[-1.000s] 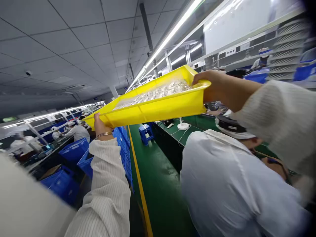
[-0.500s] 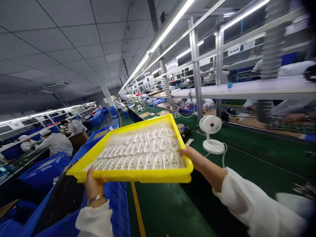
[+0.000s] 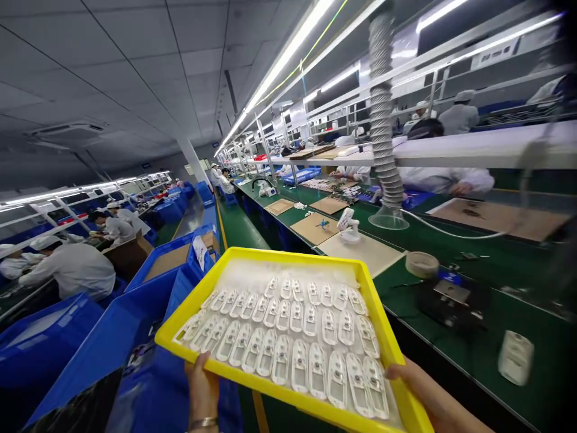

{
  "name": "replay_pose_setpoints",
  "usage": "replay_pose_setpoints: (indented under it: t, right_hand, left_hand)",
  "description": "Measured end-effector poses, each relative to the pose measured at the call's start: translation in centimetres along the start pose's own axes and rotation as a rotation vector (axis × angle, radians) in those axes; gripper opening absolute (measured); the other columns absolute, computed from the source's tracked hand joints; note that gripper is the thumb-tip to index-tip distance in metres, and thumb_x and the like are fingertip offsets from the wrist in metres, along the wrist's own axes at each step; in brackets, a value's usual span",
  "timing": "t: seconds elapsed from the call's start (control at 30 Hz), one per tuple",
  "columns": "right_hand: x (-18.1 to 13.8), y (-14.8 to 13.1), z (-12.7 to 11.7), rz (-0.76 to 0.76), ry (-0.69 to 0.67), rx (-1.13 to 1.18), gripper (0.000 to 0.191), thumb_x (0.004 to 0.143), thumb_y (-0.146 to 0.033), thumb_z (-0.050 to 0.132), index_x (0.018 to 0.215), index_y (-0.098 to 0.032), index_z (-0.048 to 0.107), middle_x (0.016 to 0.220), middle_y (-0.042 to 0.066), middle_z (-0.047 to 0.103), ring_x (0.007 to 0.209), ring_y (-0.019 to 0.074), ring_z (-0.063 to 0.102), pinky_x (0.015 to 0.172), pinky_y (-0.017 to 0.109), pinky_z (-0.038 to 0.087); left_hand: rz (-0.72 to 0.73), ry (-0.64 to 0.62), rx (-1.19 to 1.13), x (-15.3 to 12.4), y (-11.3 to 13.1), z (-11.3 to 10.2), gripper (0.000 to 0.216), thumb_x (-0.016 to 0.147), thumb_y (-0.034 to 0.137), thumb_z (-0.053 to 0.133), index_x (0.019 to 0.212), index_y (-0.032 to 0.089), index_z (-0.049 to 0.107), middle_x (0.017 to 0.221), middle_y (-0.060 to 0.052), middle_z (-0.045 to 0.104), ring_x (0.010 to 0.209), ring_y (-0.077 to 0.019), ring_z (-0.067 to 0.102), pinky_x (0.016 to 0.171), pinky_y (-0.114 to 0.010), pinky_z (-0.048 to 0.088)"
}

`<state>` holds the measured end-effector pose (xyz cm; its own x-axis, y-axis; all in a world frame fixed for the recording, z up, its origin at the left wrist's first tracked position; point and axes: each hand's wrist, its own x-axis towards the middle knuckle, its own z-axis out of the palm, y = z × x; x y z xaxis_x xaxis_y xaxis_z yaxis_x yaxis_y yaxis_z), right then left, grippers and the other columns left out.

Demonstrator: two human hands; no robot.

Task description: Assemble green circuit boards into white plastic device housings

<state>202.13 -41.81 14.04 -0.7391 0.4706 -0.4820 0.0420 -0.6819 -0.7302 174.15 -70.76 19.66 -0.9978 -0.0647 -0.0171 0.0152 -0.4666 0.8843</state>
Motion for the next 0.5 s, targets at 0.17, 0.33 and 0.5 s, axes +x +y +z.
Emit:
replay_pose_setpoints:
  t: [0.17,0.33,0.5]
  right_hand:
    - [14.1,-7.1,6.5,-0.061,-0.138,-0.039,0.092,0.044,-0.017,0.050,0.136,-0.015,0.046,0.096,0.010,0.076,0.093,0.0370,0.070,0.075,0.041,0.057]
    - [24.5,-18.8,16.2,-0.196,-0.137,-0.155,0.078,0.046,-0.015,0.053,0.124,-0.018,0.056,0.098,0.008,0.075,0.091,0.0353,0.070,0.074,0.043,0.058]
    - [35.6,-27.7,25.1,-0.316,-0.054,-0.156,0.066,0.048,-0.014,0.055,0.114,-0.019,0.059,0.099,0.005,0.074,0.096,0.0325,0.068,0.076,0.038,0.058]
  left_hand:
    - [0.009,-0.011,-0.051,14.2,-1.5,8.2,0.070,0.069,0.010,0.055,0.137,0.023,0.050,0.125,-0.008,0.065,0.131,-0.0319,0.050,0.108,-0.045,0.043]
    - [0.012,-0.073,-0.062,28.6,-0.3,18.6,0.072,0.069,0.012,0.052,0.140,0.022,0.045,0.129,-0.008,0.063,0.128,-0.0304,0.053,0.108,-0.047,0.043]
    - [0.014,-0.229,-0.146,45.4,-0.9,27.2,0.067,0.075,0.016,0.051,0.141,0.022,0.044,0.131,-0.006,0.062,0.127,-0.0263,0.054,0.108,-0.043,0.043]
